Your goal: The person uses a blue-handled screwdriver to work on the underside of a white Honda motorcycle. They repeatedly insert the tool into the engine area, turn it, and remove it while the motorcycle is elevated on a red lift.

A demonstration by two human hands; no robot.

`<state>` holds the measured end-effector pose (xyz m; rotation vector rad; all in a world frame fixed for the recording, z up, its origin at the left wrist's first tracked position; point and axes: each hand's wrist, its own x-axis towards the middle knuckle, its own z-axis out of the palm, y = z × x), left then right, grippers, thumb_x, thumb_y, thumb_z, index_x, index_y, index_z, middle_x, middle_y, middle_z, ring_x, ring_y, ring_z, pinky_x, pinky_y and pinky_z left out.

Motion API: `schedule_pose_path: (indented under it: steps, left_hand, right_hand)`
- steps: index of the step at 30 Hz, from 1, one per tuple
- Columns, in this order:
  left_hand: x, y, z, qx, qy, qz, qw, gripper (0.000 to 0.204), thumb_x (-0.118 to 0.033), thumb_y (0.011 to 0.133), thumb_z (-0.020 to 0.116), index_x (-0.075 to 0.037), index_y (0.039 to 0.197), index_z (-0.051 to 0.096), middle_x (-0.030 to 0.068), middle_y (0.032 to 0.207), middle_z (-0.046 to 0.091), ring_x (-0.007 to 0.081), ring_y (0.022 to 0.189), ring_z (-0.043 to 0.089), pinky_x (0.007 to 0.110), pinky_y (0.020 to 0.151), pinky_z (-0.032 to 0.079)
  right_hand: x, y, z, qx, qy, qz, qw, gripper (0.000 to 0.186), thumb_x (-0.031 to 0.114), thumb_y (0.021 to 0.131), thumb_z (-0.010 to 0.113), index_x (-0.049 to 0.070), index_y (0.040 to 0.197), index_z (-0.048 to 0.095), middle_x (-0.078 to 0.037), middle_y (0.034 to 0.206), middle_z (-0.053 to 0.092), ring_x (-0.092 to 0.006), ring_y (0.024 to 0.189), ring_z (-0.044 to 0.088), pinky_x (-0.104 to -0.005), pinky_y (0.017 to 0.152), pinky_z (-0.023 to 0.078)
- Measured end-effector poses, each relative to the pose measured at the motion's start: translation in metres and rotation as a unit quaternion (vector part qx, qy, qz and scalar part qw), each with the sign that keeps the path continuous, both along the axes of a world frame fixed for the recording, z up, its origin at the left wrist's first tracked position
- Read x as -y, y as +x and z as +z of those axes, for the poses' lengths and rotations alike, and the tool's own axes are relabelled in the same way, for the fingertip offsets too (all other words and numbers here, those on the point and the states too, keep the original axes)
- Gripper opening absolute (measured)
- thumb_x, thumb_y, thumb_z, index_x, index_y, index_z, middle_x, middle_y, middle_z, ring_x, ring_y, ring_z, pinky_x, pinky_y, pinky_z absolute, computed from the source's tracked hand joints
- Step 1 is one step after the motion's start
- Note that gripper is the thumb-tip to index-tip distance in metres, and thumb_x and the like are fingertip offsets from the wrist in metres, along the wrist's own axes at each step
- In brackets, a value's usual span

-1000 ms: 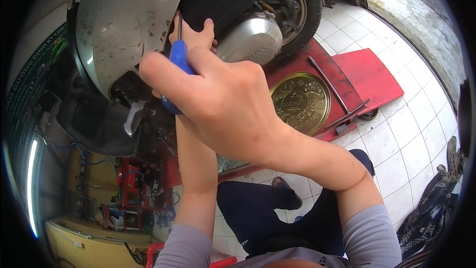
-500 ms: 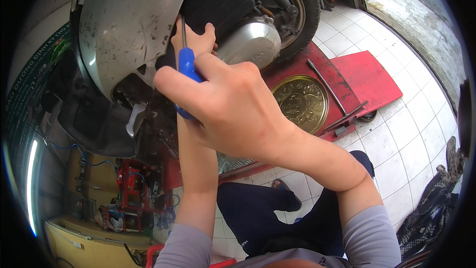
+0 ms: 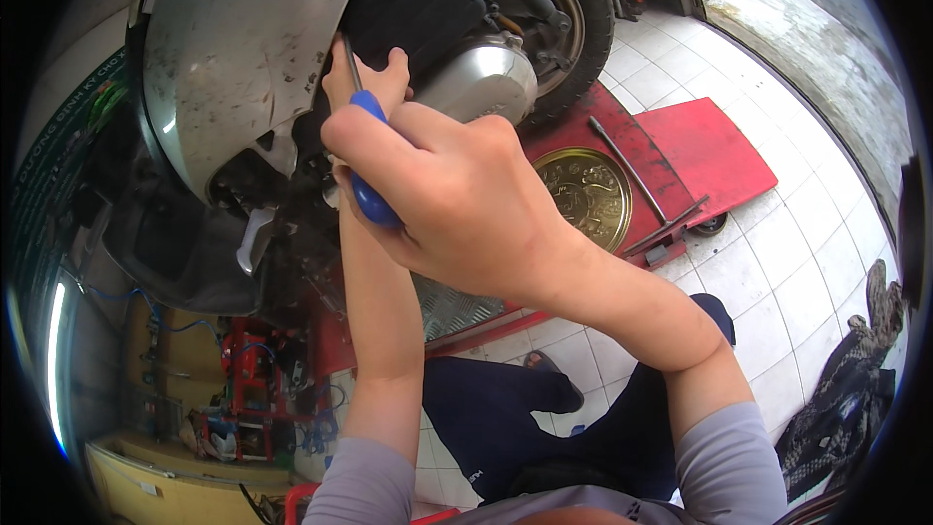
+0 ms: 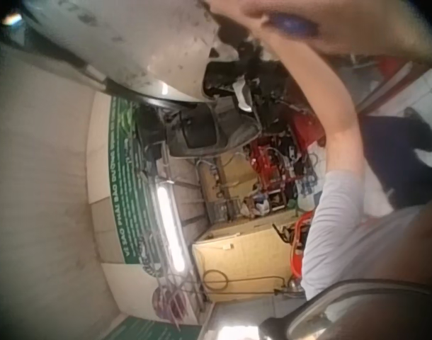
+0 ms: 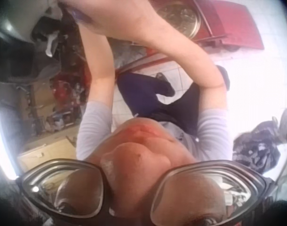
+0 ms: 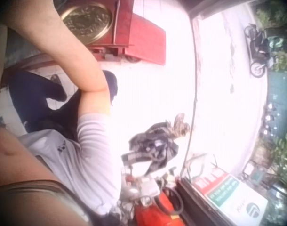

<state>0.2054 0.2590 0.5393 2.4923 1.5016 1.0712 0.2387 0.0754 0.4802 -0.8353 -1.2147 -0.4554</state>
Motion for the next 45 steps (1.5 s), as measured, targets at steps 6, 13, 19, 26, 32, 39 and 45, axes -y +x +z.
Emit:
schedule_pose_path:
  steps: [6, 13, 19, 26, 32, 39, 45]
  left_hand:
    - [0.033, 0.005, 0.009, -0.011, -0.035, -0.009, 0.999, 0.064, -0.03, 0.086, 0.063, 0.0, 0.135, 0.032, 0.0135, 0.07, 0.067, 0.0222, 0.057, 0.065, 0.034, 0.052, 0.051]
    - [0.025, -0.019, 0.008, -0.032, 0.054, -0.073, 0.995, 0.069, -0.023, 0.081, 0.07, 0.003, 0.134, 0.034, 0.0211, 0.084, 0.068, 0.0325, 0.077, 0.068, 0.04, 0.07, 0.055]
    - [0.022, -0.013, -0.013, 0.048, 0.032, -0.141, 0.988, 0.075, -0.019, 0.08, 0.073, 0.006, 0.136, 0.029, 0.026, 0.087, 0.068, 0.0404, 0.084, 0.068, 0.044, 0.077, 0.056]
    - [0.092, -0.037, -0.023, 0.473, -0.239, -0.391, 0.752, 0.028, -0.02, 0.095, 0.055, 0.006, 0.103, 0.061, 0.0138, 0.073, 0.068, 0.0211, 0.064, 0.068, 0.029, 0.054, 0.051]
    - [0.11, -0.068, 0.004, 0.481, -0.385, -0.454, 0.643, 0.036, -0.036, 0.097, 0.055, -0.006, 0.08, 0.065, -0.0001, 0.07, 0.061, 0.0073, 0.059, 0.053, 0.022, 0.052, 0.038]
    - [0.101, -0.069, 0.002, 0.469, -0.467, -0.485, 0.571, 0.031, -0.033, 0.092, 0.066, -0.005, 0.081, 0.068, 0.0029, 0.073, 0.064, 0.0116, 0.071, 0.059, 0.025, 0.071, 0.047]
    - [0.099, -0.058, -0.01, 0.535, -0.503, -0.496, 0.464, 0.022, -0.023, 0.095, 0.062, -0.002, 0.092, 0.067, 0.0075, 0.09, 0.065, 0.0143, 0.087, 0.061, 0.029, 0.081, 0.05]
  right_hand:
    - [-0.003, -0.021, 0.024, -0.056, 0.013, -0.008, 0.998, 0.022, 0.005, 0.079, 0.064, 0.002, 0.094, 0.048, -0.019, 0.064, 0.056, -0.0334, 0.056, 0.063, -0.0384, 0.047, 0.052]
    - [0.014, -0.008, 0.041, 0.016, -0.041, -0.021, 0.999, 0.026, -0.001, 0.073, 0.068, 0.003, 0.092, 0.05, -0.016, 0.066, 0.055, -0.0373, 0.064, 0.06, -0.0426, 0.059, 0.049]
    - [0.028, 0.003, 0.057, 0.074, -0.11, -0.029, 0.991, 0.017, -0.001, 0.074, 0.069, 0.002, 0.087, 0.059, -0.014, 0.073, 0.064, -0.0343, 0.067, 0.065, -0.0322, 0.062, 0.051]
    - [0.029, -0.007, 0.069, 0.046, -0.13, -0.11, 0.984, 0.021, 0.015, 0.083, 0.073, 0.002, 0.089, 0.057, -0.014, 0.068, 0.066, -0.0236, 0.063, 0.069, -0.0298, 0.056, 0.051]
    - [0.031, -0.011, 0.077, 0.154, -0.151, -0.152, 0.965, 0.021, 0.011, 0.082, 0.072, 0.003, 0.085, 0.052, -0.015, 0.064, 0.062, -0.0311, 0.06, 0.068, -0.0333, 0.053, 0.051]
    - [0.035, -0.01, 0.084, 0.248, -0.207, -0.163, 0.932, 0.018, 0.008, 0.08, 0.071, 0.004, 0.086, 0.054, -0.014, 0.068, 0.062, -0.0328, 0.061, 0.066, -0.0339, 0.052, 0.049]
    - [0.044, -0.028, 0.082, 0.182, -0.226, -0.204, 0.935, 0.023, 0.008, 0.076, 0.076, 0.004, 0.093, 0.059, -0.012, 0.075, 0.066, -0.0252, 0.062, 0.067, -0.0325, 0.054, 0.05]
